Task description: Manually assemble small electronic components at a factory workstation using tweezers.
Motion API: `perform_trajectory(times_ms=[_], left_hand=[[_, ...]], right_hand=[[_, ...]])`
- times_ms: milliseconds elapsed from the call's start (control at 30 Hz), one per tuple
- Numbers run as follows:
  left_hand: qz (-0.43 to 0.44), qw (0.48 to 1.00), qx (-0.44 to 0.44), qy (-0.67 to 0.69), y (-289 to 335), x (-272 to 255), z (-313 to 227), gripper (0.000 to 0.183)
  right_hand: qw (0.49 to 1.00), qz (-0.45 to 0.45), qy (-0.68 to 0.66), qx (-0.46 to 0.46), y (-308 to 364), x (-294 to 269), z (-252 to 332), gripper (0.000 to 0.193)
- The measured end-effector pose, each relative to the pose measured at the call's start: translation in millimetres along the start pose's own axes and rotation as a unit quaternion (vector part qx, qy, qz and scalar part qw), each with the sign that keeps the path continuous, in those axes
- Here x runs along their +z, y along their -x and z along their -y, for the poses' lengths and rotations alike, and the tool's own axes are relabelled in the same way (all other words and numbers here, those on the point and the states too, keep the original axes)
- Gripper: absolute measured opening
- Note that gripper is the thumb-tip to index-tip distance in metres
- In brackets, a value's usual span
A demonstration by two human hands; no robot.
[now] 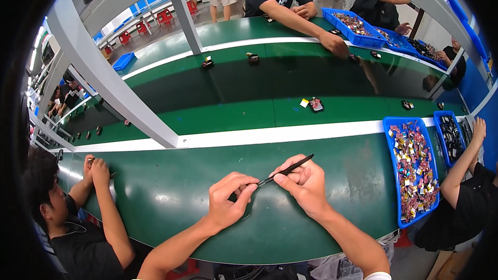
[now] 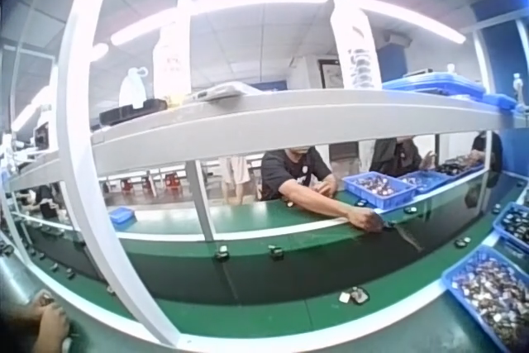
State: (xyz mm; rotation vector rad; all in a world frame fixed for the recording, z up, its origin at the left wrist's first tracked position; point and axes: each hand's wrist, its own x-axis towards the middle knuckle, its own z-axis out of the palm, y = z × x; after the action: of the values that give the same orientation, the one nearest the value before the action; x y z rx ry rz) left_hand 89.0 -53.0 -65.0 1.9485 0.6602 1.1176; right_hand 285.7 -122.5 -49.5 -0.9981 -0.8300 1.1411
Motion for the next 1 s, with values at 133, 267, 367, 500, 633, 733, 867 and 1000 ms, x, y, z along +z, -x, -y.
perform_trajectory(times_ms=[133, 267, 367, 500, 633, 733, 867, 1000], left_hand=[[0.012, 1.0, 0.006, -0.001, -2.9, -0.5, -10.7, 0.014], [0.013, 0.999, 0.045, -0.012, -1.9, 0.2, -5.3, 0.012], [0.003, 0.998, 0.06, -0.014, 0.0, 0.0, 2.2, 0.01], [0.006, 0.998, 0.055, -0.022, -0.9, 2.1, -1.2, 0.009], [0.008, 0.998, 0.049, -0.03, -1.6, 1.4, -3.8, 0.009], [0.01, 0.998, 0.047, -0.035, -1.7, 1.0, -5.0, 0.009], [0.01, 0.998, 0.044, -0.036, -1.2, 0.7, -4.1, 0.008], [0.006, 0.998, 0.044, -0.034, -1.5, 0.5, -3.9, 0.008]], right_hand=[[0.999, 0.011, 0.022, -0.032, -0.3, -0.3, -4.1, 0.02], [0.998, 0.021, 0.045, -0.037, 1.4, -1.1, -5.1, 0.017], [0.998, 0.016, 0.038, -0.039, 0.7, 5.0, -7.4, 0.016], [0.998, 0.012, 0.052, -0.035, 0.7, 0.5, -9.3, 0.016], [0.997, 0.013, 0.061, -0.036, 0.5, 0.2, -10.1, 0.016], [0.997, 0.011, 0.065, -0.036, 0.8, 0.4, -9.7, 0.016], [0.998, 0.003, 0.058, -0.034, 0.8, 2.3, -10.8, 0.016], [0.997, -0.004, 0.063, -0.035, 0.6, 2.7, -11.2, 0.017]])
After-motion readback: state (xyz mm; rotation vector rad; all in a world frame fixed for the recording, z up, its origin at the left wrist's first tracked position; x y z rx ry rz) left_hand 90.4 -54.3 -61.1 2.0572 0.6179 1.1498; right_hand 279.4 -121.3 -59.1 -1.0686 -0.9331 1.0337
